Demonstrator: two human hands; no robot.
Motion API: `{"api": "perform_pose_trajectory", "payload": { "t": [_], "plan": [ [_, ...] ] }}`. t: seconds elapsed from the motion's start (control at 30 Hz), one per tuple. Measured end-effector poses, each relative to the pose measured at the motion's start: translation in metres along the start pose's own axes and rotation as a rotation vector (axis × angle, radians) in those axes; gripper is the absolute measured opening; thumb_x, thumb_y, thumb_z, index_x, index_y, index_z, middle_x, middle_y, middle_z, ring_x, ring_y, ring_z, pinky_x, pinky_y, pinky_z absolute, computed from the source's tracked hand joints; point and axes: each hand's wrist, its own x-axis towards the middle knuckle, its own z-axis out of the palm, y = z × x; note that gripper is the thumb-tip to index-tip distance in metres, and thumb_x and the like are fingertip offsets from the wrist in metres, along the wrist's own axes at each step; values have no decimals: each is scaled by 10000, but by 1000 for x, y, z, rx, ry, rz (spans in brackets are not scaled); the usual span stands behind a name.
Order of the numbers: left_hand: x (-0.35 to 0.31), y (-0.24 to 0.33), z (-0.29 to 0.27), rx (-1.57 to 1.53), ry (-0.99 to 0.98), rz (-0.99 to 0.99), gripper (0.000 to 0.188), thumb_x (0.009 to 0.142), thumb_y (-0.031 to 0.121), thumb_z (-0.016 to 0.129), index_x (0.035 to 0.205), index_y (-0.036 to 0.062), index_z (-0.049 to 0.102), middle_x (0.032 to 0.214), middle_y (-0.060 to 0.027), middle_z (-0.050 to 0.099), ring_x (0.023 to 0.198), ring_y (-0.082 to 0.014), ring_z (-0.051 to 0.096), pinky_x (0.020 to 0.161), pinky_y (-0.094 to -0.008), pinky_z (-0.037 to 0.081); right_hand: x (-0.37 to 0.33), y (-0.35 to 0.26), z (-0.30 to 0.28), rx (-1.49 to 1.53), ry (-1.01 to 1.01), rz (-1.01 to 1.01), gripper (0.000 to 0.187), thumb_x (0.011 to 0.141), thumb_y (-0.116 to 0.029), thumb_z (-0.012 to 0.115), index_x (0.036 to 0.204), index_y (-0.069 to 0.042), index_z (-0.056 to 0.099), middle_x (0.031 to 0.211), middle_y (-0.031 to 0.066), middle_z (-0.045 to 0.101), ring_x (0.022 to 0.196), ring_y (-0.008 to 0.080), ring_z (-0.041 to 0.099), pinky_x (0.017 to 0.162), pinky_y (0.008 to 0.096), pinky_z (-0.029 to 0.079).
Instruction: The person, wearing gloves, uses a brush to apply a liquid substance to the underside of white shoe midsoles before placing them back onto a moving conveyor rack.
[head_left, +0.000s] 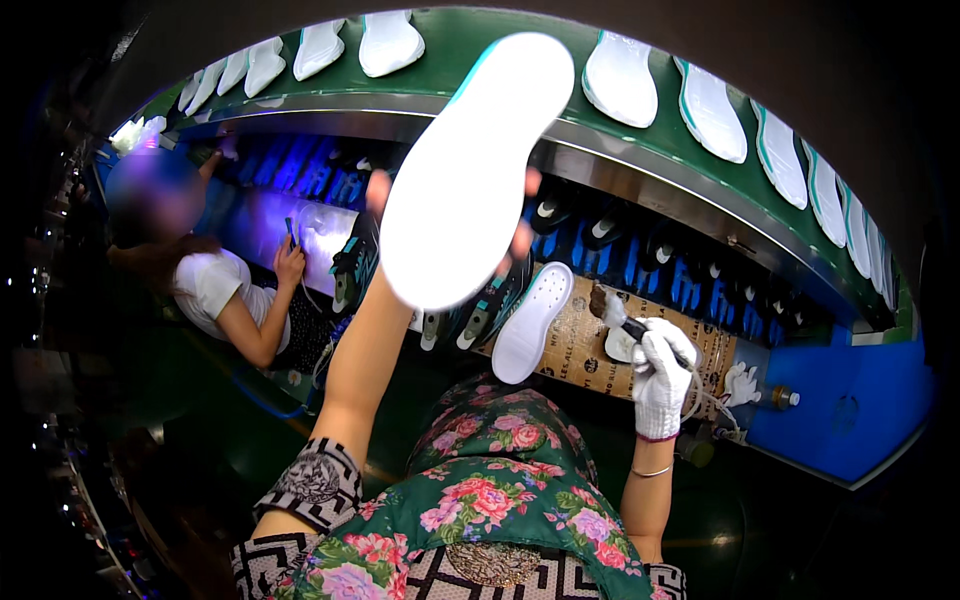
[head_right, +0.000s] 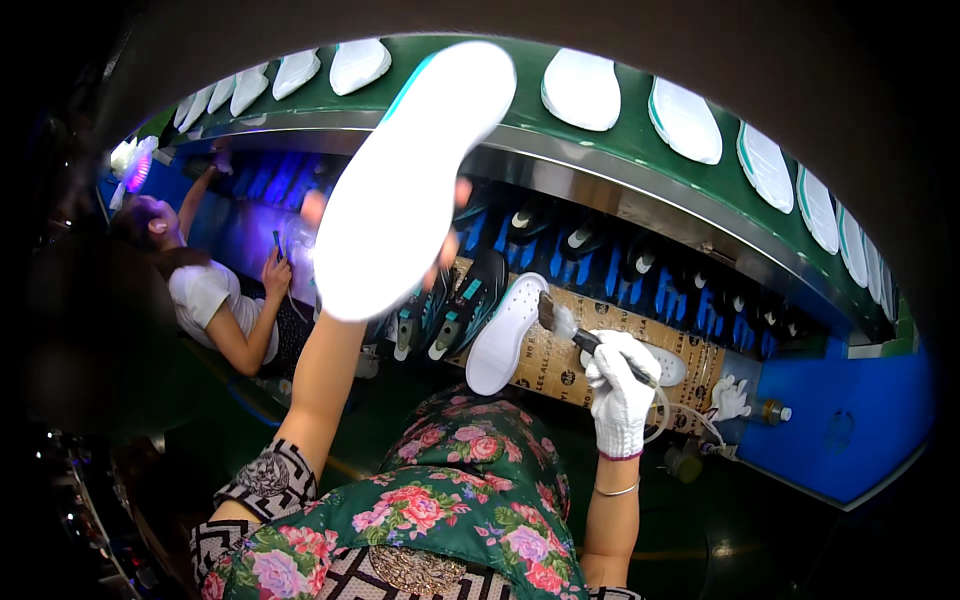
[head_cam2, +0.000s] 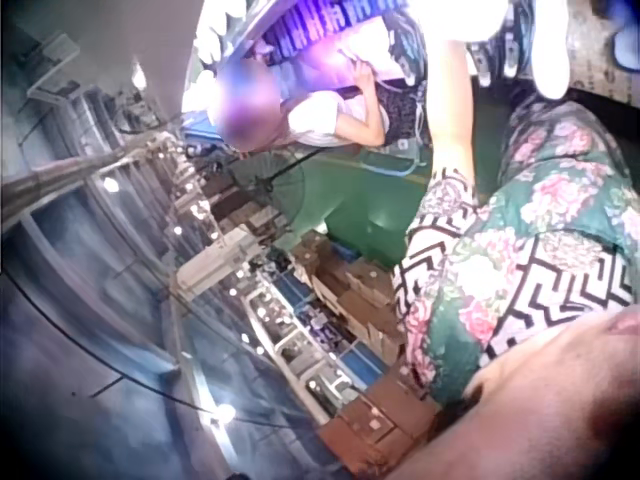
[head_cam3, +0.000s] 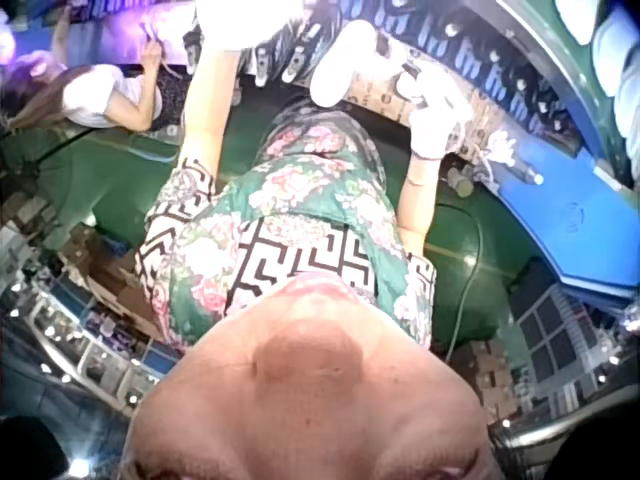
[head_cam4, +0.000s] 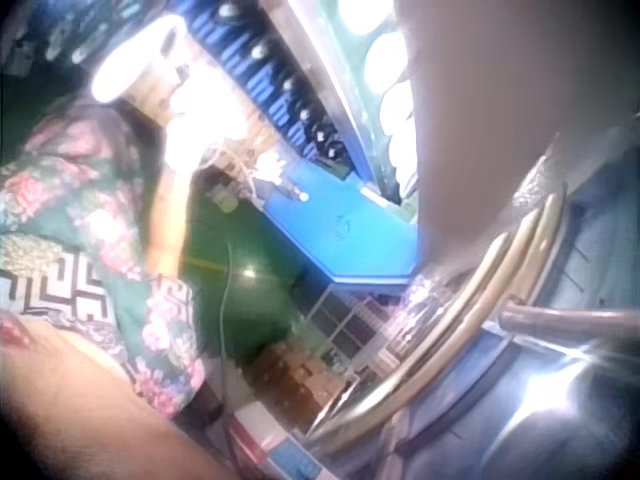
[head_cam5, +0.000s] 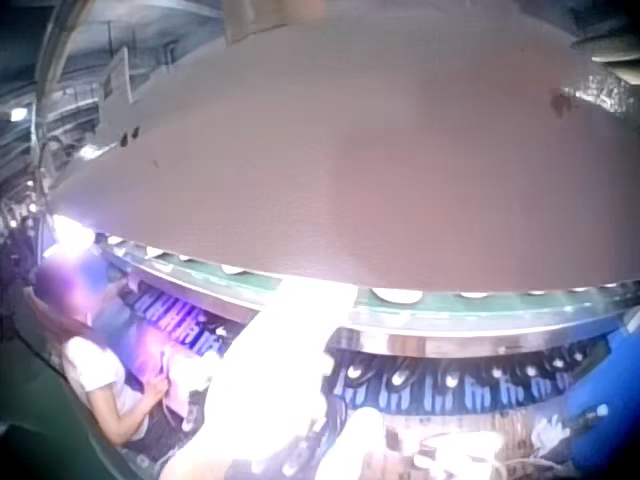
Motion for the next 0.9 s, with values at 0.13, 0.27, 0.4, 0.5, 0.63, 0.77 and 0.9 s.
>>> {"api": "perform_pose_trajectory", "payload": {
  "t": [0.13, 0.27, 0.4, 0.5, 0.63, 0.77, 0.9],
  "plan": [
    [88, 13, -55, 282, 531, 355, 965, 948, 736, 320, 1532, -18, 174, 1504, -321, 283, 1365, -467, 367, 1136, -560, 373, 2, 39, -16, -61, 77, 52, 198, 850, 0, 708, 1037, 64, 704, 726, 87, 669, 594, 129, 608, 535, 231, 456],
    [85, -1, -48, 27, 776, 384, 872, 1010, 575, 393, 1549, -24, 58, 1537, -377, 175, 1417, -506, 284, 1180, -525, 320, -4, 60, -38, -85, 155, 114, 212, 830, -14, 730, 1027, 60, 710, 723, 92, 679, 566, 134, 615, 512, 220, 444],
    [65, 44, -53, 918, 884, 532, 459, 923, 132, 638, 1325, -51, 513, 1225, -213, 598, 843, -271, 705, 724, -357, 581, -12, 61, -49, -76, 225, 129, 229, 827, -33, 738, 1025, 76, 703, 720, 86, 675, 553, 128, 603, 494, 210, 430],
    [55, 127, -74, 2233, 1236, 588, 515, 771, 175, 757, 1223, -30, 622, 1147, -195, 639, 886, -191, 671, 808, -323, 546, -13, 73, -54, -49, 222, 163, 227, 834, -36, 736, 1028, 76, 701, 733, 84, 672, 557, 128, 596, 493, 217, 432],
    [26, 169, -66, 1746, 1390, 203, 193, 836, 96, 697, 1007, 6, 696, 964, -126, 674, 952, -135, 664, 856, -266, 524, -9, 79, -51, 23, 210, 182, 221, 840, -29, 731, 1032, 77, 699, 767, 86, 667, 564, 133, 591, 494, 228, 439],
    [-52, 150, -36, 1826, 951, 800, 204, 889, 58, 669, 1068, 1, 586, 1091, -116, 613, 975, -140, 610, 873, -270, 504, -2, 80, -45, 104, 190, 242, 215, 848, -8, 709, 1040, 82, 675, 787, 80, 655, 564, 134, 579, 497, 227, 448],
    [-125, 121, 34, 1861, 1048, 1267, 254, 911, 19, 566, 1145, 58, 476, 1191, -147, 564, 1034, -201, 585, 934, -347, 500, 5, 62, -39, 260, 80, 251, 261, 858, -29, 691, 1084, 82, 620, 914, 122, 645, 634, 141, 587, 527, 216, 477]
  ]
}}
